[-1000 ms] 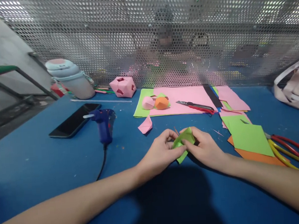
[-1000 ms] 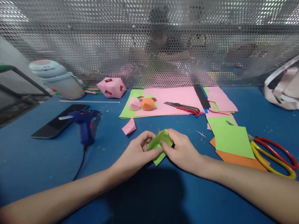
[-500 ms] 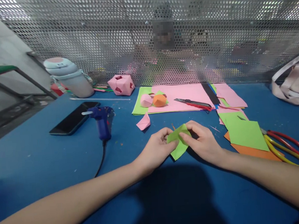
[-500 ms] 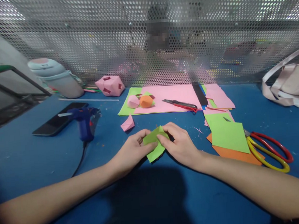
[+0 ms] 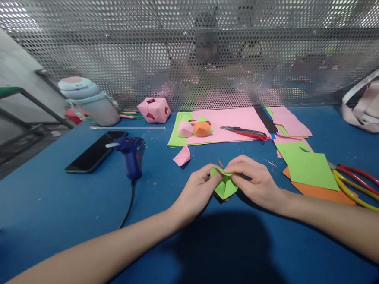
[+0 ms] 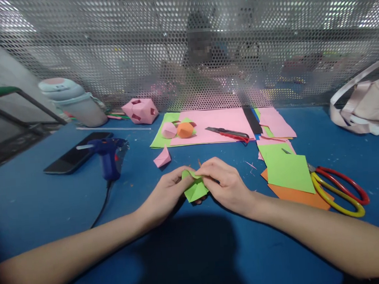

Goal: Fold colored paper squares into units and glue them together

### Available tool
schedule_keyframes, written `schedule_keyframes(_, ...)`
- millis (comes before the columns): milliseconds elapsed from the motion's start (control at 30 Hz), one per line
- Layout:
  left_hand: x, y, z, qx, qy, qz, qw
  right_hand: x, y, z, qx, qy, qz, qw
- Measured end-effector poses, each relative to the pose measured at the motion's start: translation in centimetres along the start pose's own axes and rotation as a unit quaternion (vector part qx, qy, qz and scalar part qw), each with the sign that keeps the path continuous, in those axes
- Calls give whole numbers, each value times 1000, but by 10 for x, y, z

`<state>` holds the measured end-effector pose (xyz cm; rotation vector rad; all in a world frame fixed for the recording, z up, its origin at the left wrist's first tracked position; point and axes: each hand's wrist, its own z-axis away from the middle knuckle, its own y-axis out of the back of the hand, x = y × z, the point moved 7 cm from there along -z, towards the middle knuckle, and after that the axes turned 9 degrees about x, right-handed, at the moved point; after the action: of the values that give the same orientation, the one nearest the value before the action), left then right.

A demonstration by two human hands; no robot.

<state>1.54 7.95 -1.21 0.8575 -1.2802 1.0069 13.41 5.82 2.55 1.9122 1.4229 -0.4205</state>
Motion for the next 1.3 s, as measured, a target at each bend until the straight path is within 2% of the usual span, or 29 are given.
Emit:
schedule_keyframes(200, -4, 1, -2, -1, 8, 49, 999, 3, 1, 2, -12, -10, -5, 1000)
schedule_keyframes(333, -4, 6, -1, 27, 8, 50, 998, 3, -2, 1, -22, -10, 8, 1000)
schedule_keyframes(567, 6, 6, 3, 25, -23, -56, 998, 3, 0, 1, -12, -29, 16, 999)
schedule_keyframes(800, 0, 3, 1, 20, 8, 30, 999, 0, 5, 3, 11, 9, 53, 999)
schedule_keyframes(1000, -5, 5, 0, 20, 21, 27, 999, -2, 10, 0, 34, 17, 84, 996)
schedule_keyframes(1300, -1, 2, -1, 12, 28, 106, 994, -6, 4, 2, -6, 54, 66, 996)
